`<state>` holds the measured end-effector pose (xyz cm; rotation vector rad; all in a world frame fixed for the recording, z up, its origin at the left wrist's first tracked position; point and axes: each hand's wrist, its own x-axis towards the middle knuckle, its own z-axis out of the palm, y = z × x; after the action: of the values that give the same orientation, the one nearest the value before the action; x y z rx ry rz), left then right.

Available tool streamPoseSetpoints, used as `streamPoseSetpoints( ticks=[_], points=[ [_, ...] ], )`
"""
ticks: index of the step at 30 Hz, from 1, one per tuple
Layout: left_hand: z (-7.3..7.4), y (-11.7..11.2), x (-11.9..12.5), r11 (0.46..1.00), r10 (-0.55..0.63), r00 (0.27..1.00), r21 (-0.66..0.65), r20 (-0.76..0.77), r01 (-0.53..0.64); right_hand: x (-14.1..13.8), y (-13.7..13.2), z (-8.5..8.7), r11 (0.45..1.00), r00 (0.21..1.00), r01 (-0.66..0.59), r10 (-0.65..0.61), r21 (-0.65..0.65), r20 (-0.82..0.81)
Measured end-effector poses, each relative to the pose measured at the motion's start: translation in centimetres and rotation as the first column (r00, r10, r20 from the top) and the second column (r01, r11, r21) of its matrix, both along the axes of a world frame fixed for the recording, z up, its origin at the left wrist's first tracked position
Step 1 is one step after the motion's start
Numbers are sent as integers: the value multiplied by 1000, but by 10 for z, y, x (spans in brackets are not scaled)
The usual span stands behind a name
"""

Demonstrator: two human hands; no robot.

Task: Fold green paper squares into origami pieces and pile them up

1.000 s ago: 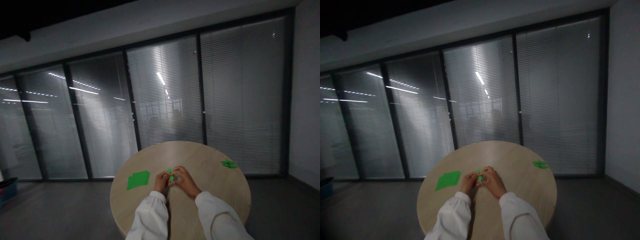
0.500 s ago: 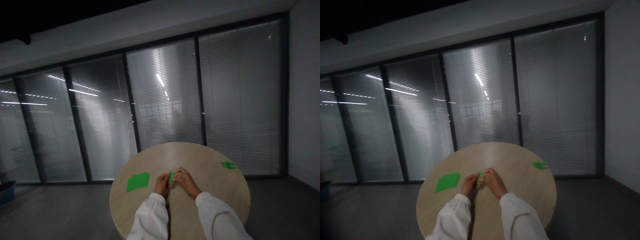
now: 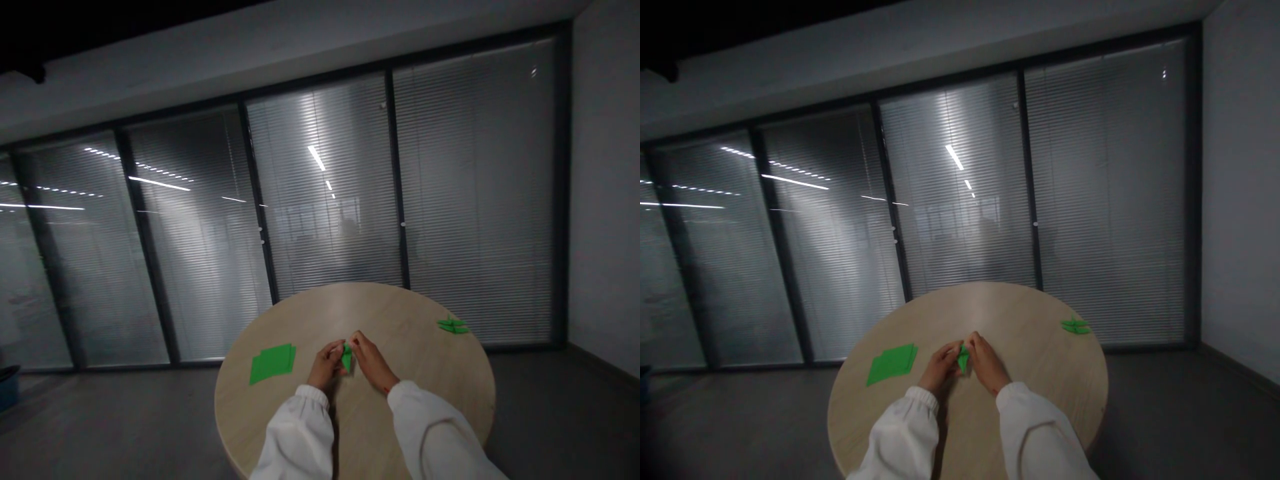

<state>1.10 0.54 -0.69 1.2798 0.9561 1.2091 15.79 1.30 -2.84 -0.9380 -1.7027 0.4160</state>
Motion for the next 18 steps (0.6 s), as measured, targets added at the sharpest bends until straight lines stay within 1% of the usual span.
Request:
streamPoseSetpoints(
  ticks=[2, 7, 13, 18],
  points=[
    [1, -2, 1, 1000, -25, 1000, 5, 0, 25, 1, -1, 2, 999, 999, 36, -36, -23, -21],
    [1, -3, 4, 992, -129, 991, 15, 29, 129, 3, -4, 6, 990, 991, 125, -128, -71, -38],
    [-1, -3, 6, 984, -173, 984, 48, 27, 172, 3, -5, 7, 990, 989, 134, -136, -45, -58],
    [3, -5, 7, 978, -197, 980, 67, -13, 197, 3, -5, 6, 989, 988, 131, -136, -65, -77]
  ],
)
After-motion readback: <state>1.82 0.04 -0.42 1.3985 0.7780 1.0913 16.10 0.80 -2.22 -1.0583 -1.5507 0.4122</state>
